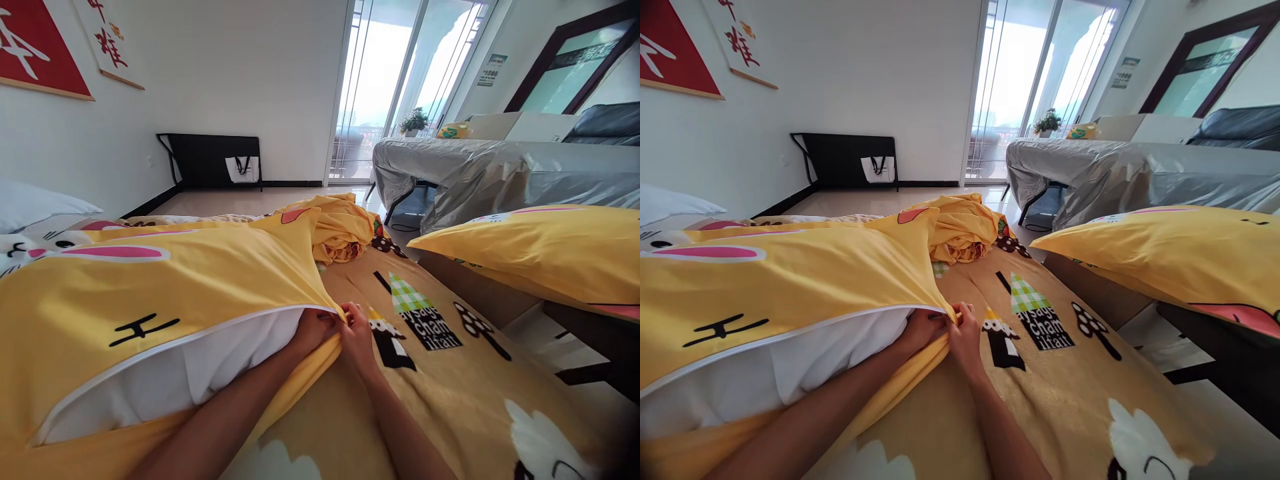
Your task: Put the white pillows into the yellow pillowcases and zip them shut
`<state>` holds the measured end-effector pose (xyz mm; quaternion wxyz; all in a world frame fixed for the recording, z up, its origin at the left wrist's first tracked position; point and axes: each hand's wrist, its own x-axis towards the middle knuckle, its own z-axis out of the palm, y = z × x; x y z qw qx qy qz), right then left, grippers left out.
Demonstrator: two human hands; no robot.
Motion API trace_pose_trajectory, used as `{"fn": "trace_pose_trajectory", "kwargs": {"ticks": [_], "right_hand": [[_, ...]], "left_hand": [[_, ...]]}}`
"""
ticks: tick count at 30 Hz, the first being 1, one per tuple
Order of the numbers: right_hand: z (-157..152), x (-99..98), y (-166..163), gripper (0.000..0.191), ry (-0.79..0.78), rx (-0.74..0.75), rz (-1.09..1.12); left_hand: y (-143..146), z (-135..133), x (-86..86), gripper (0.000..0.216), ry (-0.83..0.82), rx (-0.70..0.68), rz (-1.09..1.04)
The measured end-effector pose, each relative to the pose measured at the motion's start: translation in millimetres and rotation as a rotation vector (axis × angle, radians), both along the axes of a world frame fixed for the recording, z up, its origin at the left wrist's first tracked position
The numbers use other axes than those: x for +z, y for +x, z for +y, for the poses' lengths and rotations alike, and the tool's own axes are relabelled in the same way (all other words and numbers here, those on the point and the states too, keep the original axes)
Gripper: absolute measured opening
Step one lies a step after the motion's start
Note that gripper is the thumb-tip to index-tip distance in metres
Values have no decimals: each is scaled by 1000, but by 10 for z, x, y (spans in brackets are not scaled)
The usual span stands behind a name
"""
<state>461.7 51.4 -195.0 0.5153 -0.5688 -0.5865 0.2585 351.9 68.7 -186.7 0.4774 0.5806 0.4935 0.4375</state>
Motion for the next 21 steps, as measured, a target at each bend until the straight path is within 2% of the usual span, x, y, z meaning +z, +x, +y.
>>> {"fn": "trace_pose_trajectory", "kwargs": {"ticks": [5, 10, 13, 17, 21], "right_hand": [[38, -29, 57, 24, -49, -61, -180], [53, -36, 92, 31, -99, 4, -311], [39, 2, 87, 41, -59, 78, -251], [11, 44, 61, 46, -91, 210, -48], [7, 31, 67, 47, -99, 184, -23]], "left_hand": [[-5, 5, -23, 14, 12, -19, -18], [1, 7, -43, 20, 43, -60, 1], [13, 14, -52, 19, 56, -68, 43], [25, 25, -59, 18, 53, -28, 128], [24, 27, -60, 16, 53, 2, 176]]}}
